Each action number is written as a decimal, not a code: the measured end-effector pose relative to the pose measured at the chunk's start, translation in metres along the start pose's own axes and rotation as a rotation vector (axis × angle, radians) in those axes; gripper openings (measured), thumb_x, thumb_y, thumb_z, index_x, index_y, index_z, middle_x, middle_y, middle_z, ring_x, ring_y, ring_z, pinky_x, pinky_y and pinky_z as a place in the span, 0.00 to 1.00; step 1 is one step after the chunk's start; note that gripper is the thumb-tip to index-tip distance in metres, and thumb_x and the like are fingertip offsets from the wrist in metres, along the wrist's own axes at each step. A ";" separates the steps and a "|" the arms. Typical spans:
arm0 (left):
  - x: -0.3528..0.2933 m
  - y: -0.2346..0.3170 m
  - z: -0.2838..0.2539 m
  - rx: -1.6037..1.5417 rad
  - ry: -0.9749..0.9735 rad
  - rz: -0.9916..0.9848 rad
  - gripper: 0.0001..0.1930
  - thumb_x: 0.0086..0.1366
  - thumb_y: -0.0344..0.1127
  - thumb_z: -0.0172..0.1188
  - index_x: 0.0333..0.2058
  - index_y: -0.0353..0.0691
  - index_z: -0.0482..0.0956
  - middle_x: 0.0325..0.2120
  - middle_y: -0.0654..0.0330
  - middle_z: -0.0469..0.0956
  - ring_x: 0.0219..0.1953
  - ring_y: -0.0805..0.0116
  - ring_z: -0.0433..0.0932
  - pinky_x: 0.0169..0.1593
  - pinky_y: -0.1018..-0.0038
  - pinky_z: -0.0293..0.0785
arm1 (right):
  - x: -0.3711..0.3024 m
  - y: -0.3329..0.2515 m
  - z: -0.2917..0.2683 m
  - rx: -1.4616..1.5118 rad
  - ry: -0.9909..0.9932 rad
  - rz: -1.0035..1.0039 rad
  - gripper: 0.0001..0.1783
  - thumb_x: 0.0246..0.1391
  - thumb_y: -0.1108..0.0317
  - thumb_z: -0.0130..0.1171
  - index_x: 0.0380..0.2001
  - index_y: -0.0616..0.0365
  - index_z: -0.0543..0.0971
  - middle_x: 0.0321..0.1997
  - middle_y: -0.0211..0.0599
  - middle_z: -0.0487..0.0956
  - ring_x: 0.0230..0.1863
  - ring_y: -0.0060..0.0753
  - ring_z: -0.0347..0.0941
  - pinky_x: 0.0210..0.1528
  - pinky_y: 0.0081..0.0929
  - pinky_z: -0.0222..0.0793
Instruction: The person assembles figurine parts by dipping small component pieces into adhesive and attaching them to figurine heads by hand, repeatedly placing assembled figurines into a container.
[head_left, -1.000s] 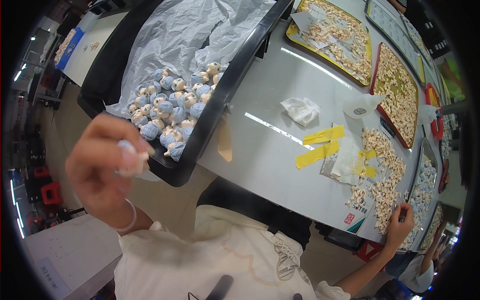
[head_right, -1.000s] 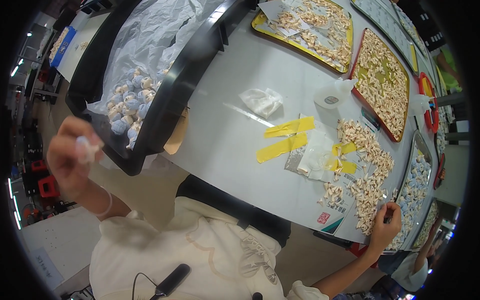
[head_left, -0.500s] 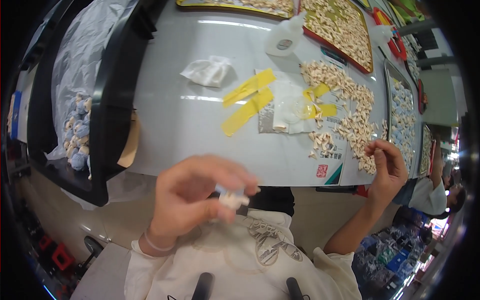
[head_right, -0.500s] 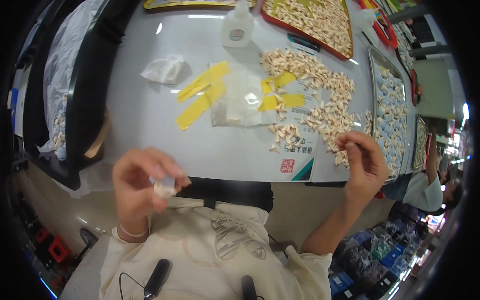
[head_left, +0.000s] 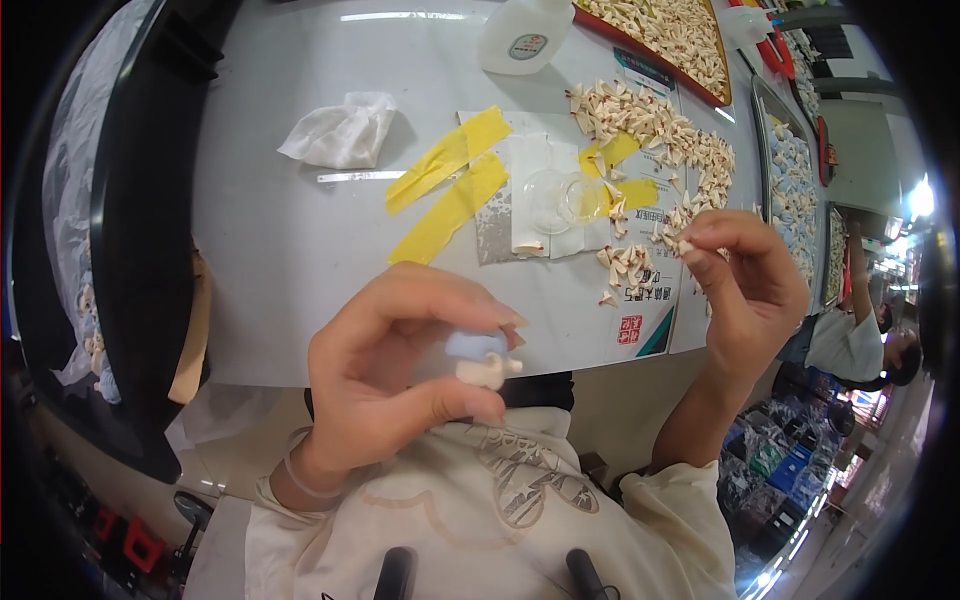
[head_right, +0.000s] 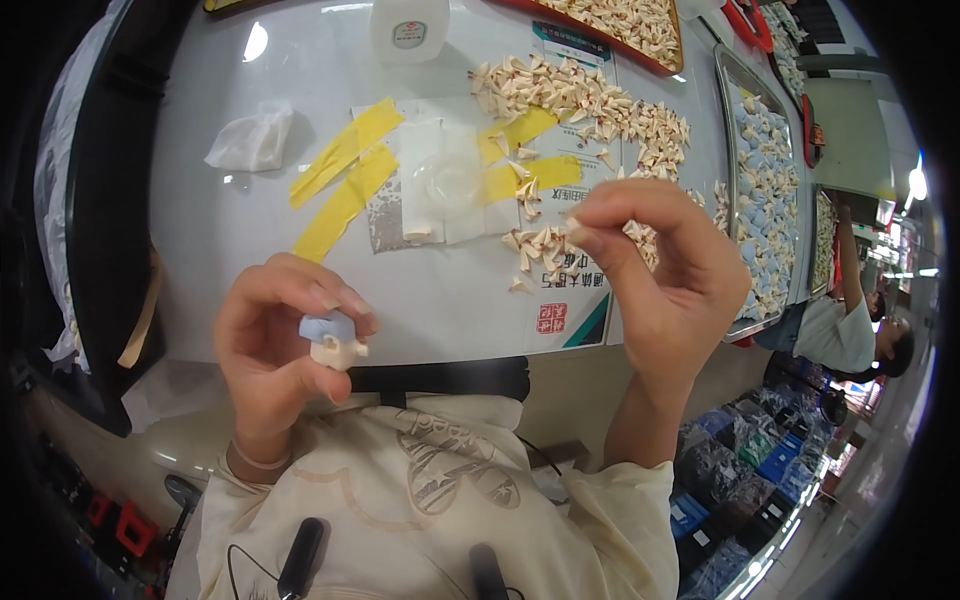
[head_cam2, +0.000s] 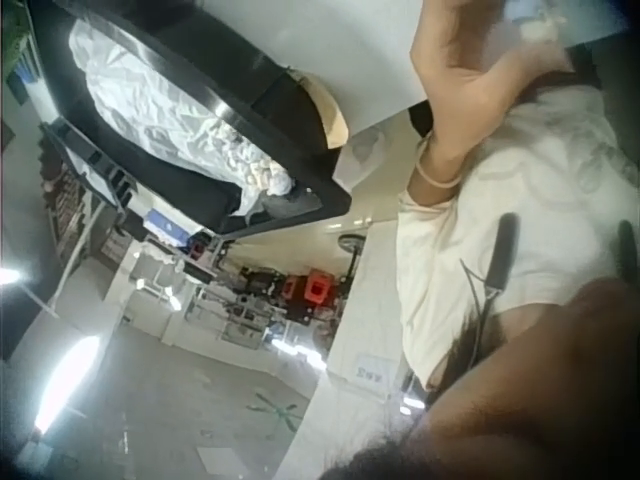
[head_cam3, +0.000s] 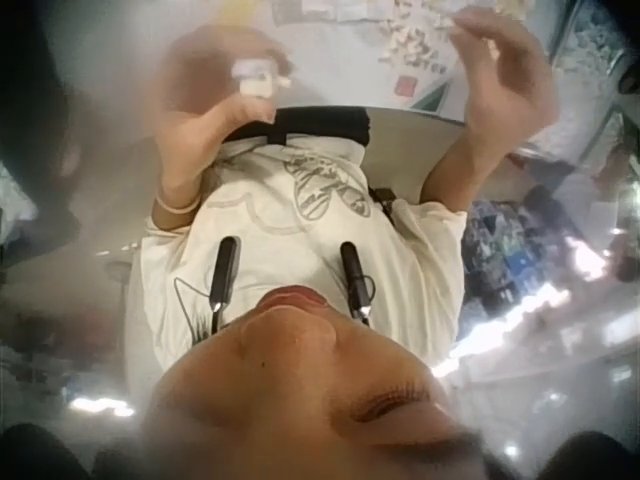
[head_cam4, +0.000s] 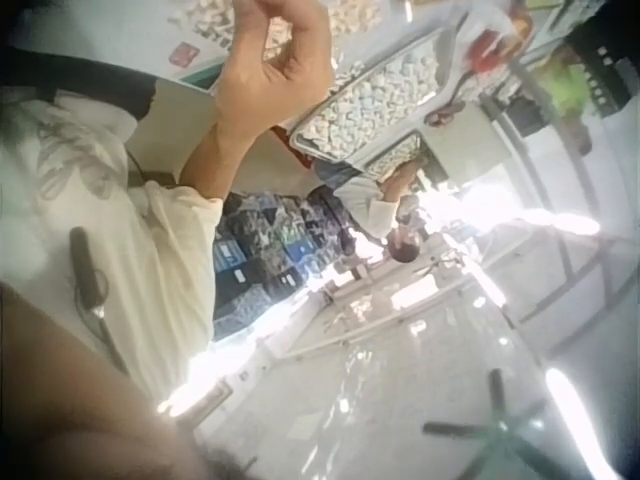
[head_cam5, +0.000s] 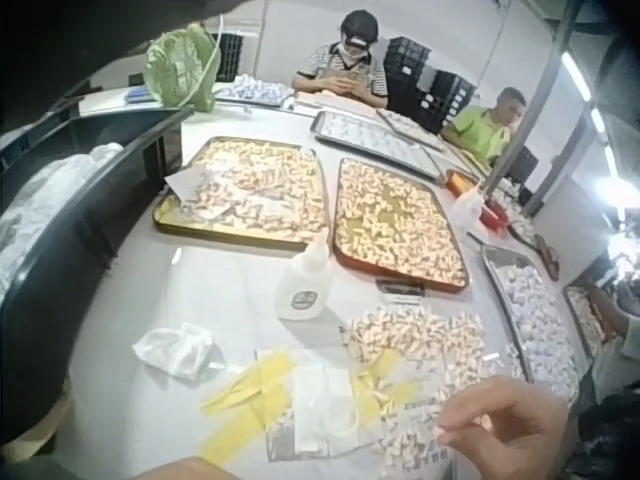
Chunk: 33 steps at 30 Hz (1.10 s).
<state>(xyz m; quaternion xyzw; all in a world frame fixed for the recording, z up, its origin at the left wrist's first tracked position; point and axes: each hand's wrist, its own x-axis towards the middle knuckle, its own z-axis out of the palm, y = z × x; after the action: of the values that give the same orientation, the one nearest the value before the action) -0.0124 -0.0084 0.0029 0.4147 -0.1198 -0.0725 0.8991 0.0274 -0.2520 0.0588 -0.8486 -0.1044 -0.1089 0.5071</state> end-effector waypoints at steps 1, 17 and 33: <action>0.000 0.003 0.001 0.140 -0.006 -0.020 0.20 0.48 0.20 0.66 0.42 0.29 0.73 0.42 0.49 0.72 0.43 0.62 0.73 0.48 0.69 0.71 | 0.005 -0.003 0.003 0.015 -0.020 0.021 0.08 0.40 0.87 0.59 0.26 0.67 0.77 0.30 0.38 0.77 0.33 0.26 0.72 0.38 0.19 0.66; 0.016 0.012 -0.011 0.274 -0.138 -0.064 0.17 0.45 0.24 0.69 0.36 0.30 0.78 0.40 0.50 0.73 0.41 0.62 0.75 0.45 0.71 0.71 | 0.061 -0.016 0.036 -0.346 -0.436 -0.127 0.12 0.23 0.82 0.64 0.19 0.63 0.78 0.27 0.31 0.68 0.32 0.25 0.65 0.37 0.19 0.59; 0.008 0.006 0.005 0.017 0.050 -0.150 0.22 0.52 0.43 0.69 0.38 0.37 0.70 0.40 0.51 0.70 0.40 0.64 0.75 0.41 0.74 0.73 | 0.053 -0.005 0.042 -0.250 -0.291 -0.108 0.11 0.28 0.81 0.66 0.22 0.62 0.78 0.28 0.31 0.68 0.33 0.25 0.65 0.38 0.20 0.59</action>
<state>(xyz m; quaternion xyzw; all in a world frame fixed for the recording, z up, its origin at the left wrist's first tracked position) -0.0062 -0.0101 0.0117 0.4319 -0.0667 -0.1281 0.8903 0.0793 -0.2089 0.0590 -0.9049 -0.2076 -0.0240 0.3708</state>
